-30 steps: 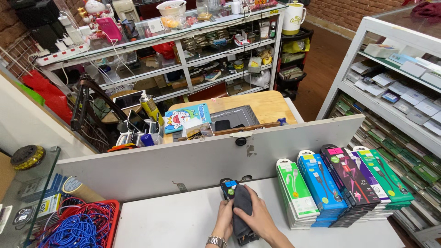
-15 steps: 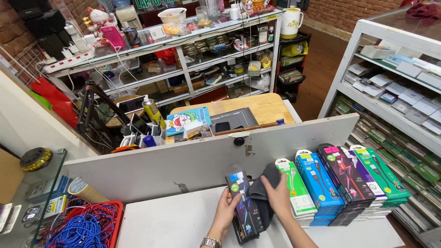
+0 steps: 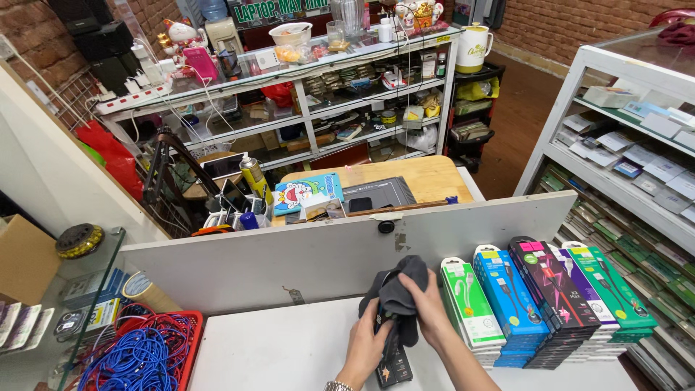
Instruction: The person wipes the surfaces of several small product boxes with a dark cloth and then places them onto a glass shelf. The person handles black, green, and blue boxes one at a time, wiping each before stacking them on the shelf.
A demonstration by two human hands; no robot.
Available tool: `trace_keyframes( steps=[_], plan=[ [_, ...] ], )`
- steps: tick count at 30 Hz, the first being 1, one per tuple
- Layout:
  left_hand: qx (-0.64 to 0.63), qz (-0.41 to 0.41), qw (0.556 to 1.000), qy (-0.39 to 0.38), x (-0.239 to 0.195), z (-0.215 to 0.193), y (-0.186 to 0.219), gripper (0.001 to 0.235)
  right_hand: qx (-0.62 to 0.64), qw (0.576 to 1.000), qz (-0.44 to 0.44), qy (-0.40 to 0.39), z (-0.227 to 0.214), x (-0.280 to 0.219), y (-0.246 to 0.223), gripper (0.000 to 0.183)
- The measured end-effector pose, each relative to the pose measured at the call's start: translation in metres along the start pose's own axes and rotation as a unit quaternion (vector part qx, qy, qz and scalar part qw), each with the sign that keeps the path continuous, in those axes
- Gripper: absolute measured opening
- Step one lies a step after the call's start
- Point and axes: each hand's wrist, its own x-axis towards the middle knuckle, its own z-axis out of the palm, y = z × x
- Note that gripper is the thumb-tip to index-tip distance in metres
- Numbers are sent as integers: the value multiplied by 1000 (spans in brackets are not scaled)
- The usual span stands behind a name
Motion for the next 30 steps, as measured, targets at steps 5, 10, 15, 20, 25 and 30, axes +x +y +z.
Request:
trace_keyframes(
  steps=[5, 10, 15, 20, 25, 30],
  plan=[
    [76, -45, 996, -4, 1, -10, 19, 46, -60, 997, -56, 12, -2, 12, 13, 73],
    [-173, -42, 984, -25, 1, -2, 4, 45, -12, 996, -71, 46, -5, 25, 15, 58],
    [-403, -175, 898, 29, 24, -2, -18, 51, -213, 955, -204, -1, 3, 1, 34, 62],
    [-506, -158, 840, 118, 34, -20, -50, 48, -262, 947, -179, -54, -11, -25, 28, 62],
    [-556, -224, 777, 193, 46, -14, -71, 48, -307, 909, -263, -100, 1, -39, 23, 67],
    [-563, -221, 784, 142, 44, -29, -77, 46, -365, 910, -154, -122, -7, -24, 3, 61]
  ],
)
